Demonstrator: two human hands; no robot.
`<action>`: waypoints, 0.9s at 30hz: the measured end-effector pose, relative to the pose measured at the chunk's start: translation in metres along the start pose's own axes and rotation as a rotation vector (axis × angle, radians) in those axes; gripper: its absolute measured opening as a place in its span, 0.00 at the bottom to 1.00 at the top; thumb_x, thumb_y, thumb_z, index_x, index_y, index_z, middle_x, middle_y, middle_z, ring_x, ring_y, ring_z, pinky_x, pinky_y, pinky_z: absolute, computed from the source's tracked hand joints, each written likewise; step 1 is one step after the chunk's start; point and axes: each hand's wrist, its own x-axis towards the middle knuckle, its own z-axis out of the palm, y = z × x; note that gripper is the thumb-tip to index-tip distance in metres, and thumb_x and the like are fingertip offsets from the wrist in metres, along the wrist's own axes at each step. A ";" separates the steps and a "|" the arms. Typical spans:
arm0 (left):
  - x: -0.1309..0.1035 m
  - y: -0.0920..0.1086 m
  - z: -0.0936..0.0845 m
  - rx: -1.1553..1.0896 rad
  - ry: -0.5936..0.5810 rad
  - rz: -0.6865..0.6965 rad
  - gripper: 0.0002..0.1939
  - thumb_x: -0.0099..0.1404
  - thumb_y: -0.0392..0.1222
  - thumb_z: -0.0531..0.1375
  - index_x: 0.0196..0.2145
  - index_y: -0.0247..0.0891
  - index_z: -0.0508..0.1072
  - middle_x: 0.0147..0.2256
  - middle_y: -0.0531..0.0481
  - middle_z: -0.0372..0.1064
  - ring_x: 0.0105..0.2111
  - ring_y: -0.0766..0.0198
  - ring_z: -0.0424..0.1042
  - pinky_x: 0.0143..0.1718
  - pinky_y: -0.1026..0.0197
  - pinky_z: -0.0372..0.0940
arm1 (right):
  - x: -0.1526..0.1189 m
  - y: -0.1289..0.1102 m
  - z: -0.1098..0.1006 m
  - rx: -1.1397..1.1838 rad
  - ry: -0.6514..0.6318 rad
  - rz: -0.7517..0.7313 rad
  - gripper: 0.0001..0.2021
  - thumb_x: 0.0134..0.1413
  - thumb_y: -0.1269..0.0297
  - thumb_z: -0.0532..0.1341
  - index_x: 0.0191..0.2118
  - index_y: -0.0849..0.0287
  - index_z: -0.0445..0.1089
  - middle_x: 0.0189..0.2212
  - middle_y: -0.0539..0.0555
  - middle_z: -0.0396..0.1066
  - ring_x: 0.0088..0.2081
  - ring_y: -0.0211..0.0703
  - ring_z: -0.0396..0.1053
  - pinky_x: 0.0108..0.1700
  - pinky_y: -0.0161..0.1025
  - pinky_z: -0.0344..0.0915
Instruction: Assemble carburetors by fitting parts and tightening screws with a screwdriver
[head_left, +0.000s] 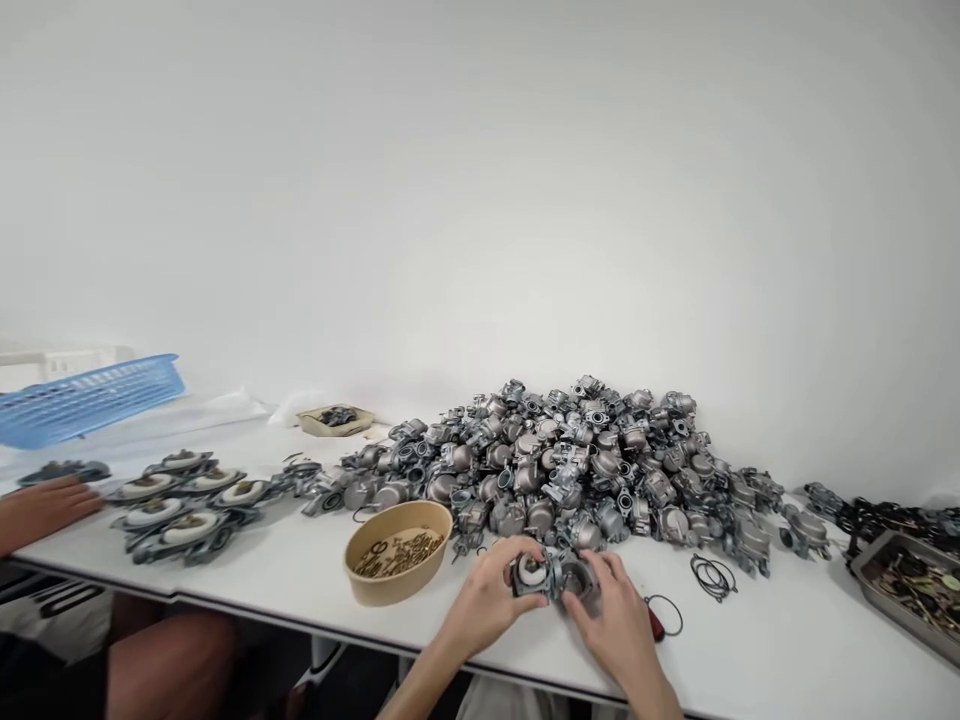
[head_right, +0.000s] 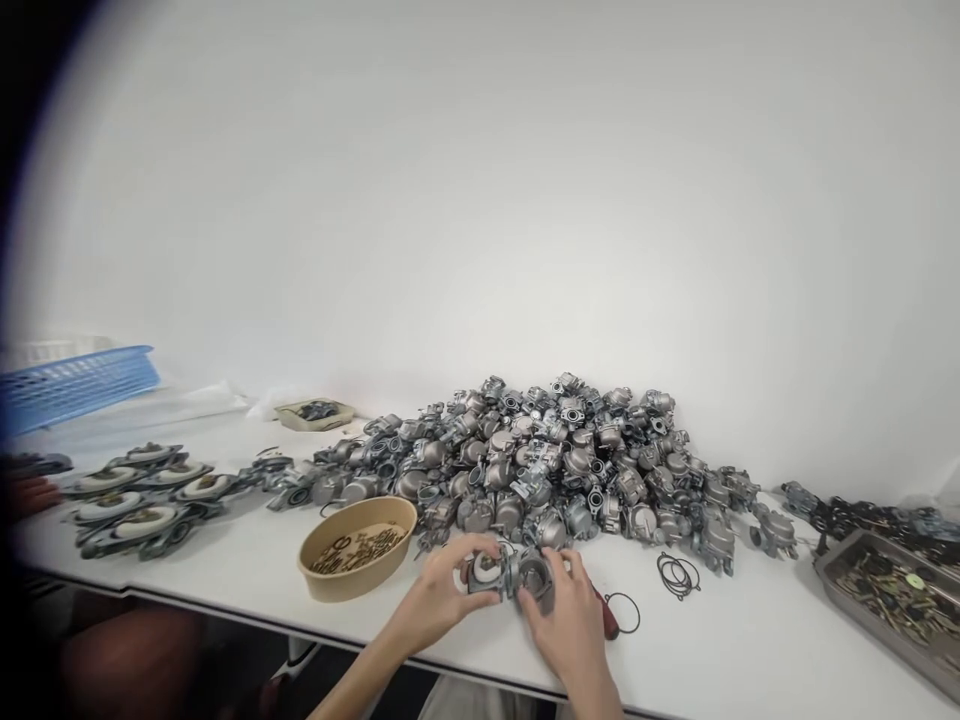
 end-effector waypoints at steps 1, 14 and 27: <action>0.001 -0.004 0.004 -0.008 -0.012 -0.013 0.16 0.52 0.37 0.73 0.39 0.44 0.77 0.49 0.47 0.80 0.48 0.49 0.77 0.45 0.54 0.70 | -0.001 0.002 0.006 0.004 -0.004 0.017 0.22 0.59 0.56 0.64 0.58 0.51 0.74 0.53 0.57 0.77 0.48 0.54 0.80 0.46 0.42 0.75; -0.001 -0.028 -0.001 -0.212 -0.120 -0.032 0.18 0.54 0.51 0.74 0.39 0.43 0.77 0.49 0.43 0.78 0.50 0.46 0.74 0.43 0.57 0.66 | -0.002 -0.012 -0.008 0.152 -0.081 0.130 0.23 0.52 0.55 0.68 0.54 0.52 0.79 0.47 0.56 0.83 0.49 0.60 0.81 0.52 0.48 0.75; -0.006 -0.031 0.005 -0.192 -0.190 -0.052 0.29 0.55 0.52 0.73 0.53 0.45 0.75 0.56 0.41 0.74 0.54 0.45 0.72 0.50 0.52 0.68 | -0.014 0.007 0.008 0.519 0.111 0.202 0.27 0.51 0.49 0.68 0.52 0.63 0.79 0.27 0.58 0.84 0.25 0.51 0.81 0.32 0.38 0.80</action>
